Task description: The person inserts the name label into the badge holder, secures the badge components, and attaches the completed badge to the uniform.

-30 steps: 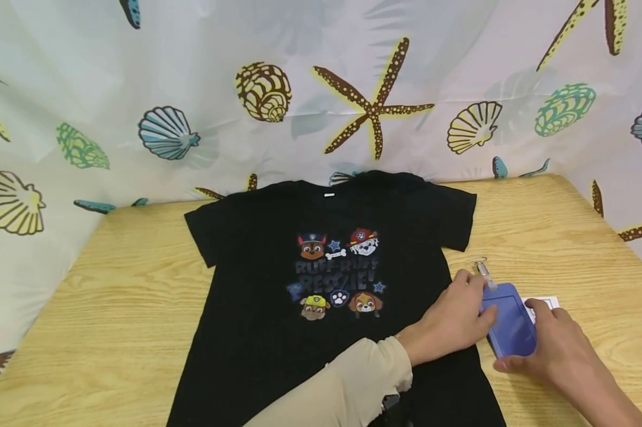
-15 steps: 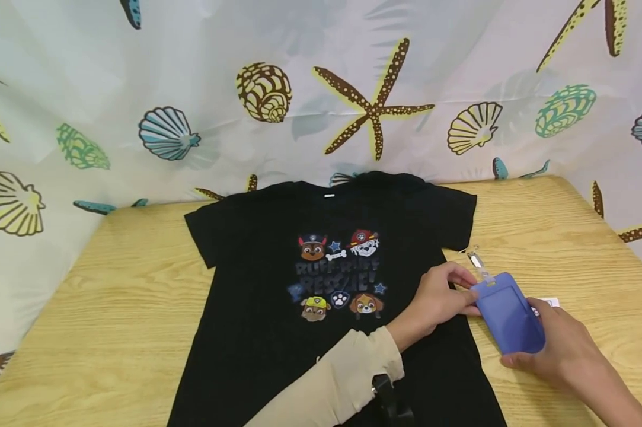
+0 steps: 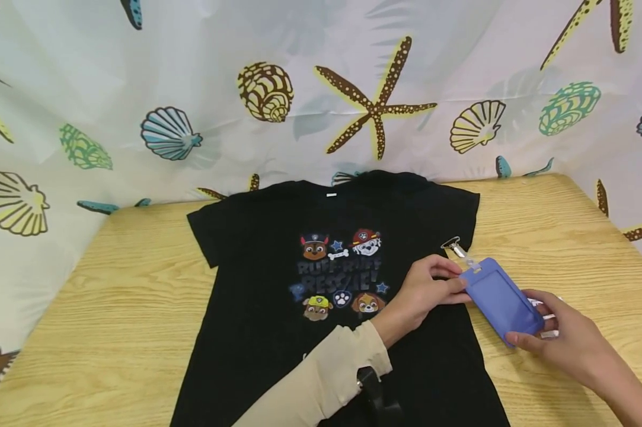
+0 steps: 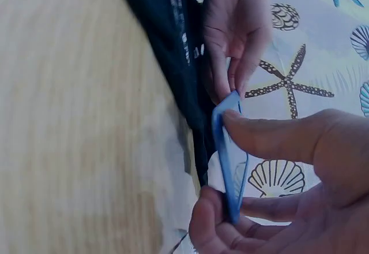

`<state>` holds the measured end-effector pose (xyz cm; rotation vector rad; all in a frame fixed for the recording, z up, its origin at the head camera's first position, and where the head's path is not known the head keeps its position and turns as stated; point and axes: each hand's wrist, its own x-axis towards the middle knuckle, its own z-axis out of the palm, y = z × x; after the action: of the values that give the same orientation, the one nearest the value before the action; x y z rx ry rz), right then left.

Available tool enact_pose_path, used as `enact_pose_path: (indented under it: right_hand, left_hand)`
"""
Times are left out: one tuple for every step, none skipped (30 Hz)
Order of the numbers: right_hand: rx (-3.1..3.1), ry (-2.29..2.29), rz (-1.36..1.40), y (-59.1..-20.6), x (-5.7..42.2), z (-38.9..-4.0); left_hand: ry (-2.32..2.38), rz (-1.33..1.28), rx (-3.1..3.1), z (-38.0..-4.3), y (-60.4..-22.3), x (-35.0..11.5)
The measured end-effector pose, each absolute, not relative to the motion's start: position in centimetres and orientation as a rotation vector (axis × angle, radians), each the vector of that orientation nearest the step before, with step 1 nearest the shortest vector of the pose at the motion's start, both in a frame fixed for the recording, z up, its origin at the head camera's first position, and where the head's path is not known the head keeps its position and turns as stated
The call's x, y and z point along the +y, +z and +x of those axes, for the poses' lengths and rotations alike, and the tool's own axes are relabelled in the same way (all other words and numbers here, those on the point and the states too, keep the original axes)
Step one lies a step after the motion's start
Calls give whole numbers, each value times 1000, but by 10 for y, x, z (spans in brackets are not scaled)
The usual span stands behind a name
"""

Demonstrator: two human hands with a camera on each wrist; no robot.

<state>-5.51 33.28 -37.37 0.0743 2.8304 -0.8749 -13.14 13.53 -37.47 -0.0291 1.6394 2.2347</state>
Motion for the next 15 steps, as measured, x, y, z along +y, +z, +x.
enact_pose_path:
  right_hand:
    - [2810, -933, 80, -373, 332, -55]
    - [2785, -1000, 77, -372, 332, -54]
    - [2761, -1050, 84, -371, 331, -54]
    - [2728, -1103, 96, -369, 331, -55]
    - [2701, -1155, 99, -370, 332, -55]
    - [2680, -1199, 101, -371, 333, -55]
    - [2650, -1243, 112, -372, 334, -56]
    - [2622, -1286, 121, -372, 335, -57]
    - [2594, -1321, 140, -373, 335, -58]
    - [2564, -1369, 154, -374, 336, -58]
    - [2538, -1407, 167, -374, 336, -59]
    - [2514, -1445, 183, -374, 336, -60]
    - [2479, -1489, 201, -372, 336, -61]
    - [2436, -1549, 225, -372, 336, -62]
    - [2382, -1621, 251, -371, 336, -63]
  left_hand:
    - [2244, -37, 1624, -132, -375, 134]
    - [2250, -47, 1610, -133, -375, 132]
    - [2254, -58, 1600, -133, -374, 131]
    - [2256, -67, 1595, -134, -374, 130]
    - [2258, -70, 1593, -135, -374, 128]
    - [2258, -69, 1592, -135, -374, 126]
    - [2258, -66, 1591, -135, -374, 124]
    - [2262, -64, 1585, -136, -373, 123]
    - [2265, -58, 1576, -136, -373, 121]
    - [2271, -47, 1564, -136, -373, 119]
    - [2274, -34, 1555, -136, -373, 117]
    - [2280, -27, 1544, -137, -372, 116]
    - [2287, -17, 1533, -137, -372, 114]
    - [2293, -4, 1522, -137, -371, 112]
    - [2296, 12, 1512, -138, -371, 110]
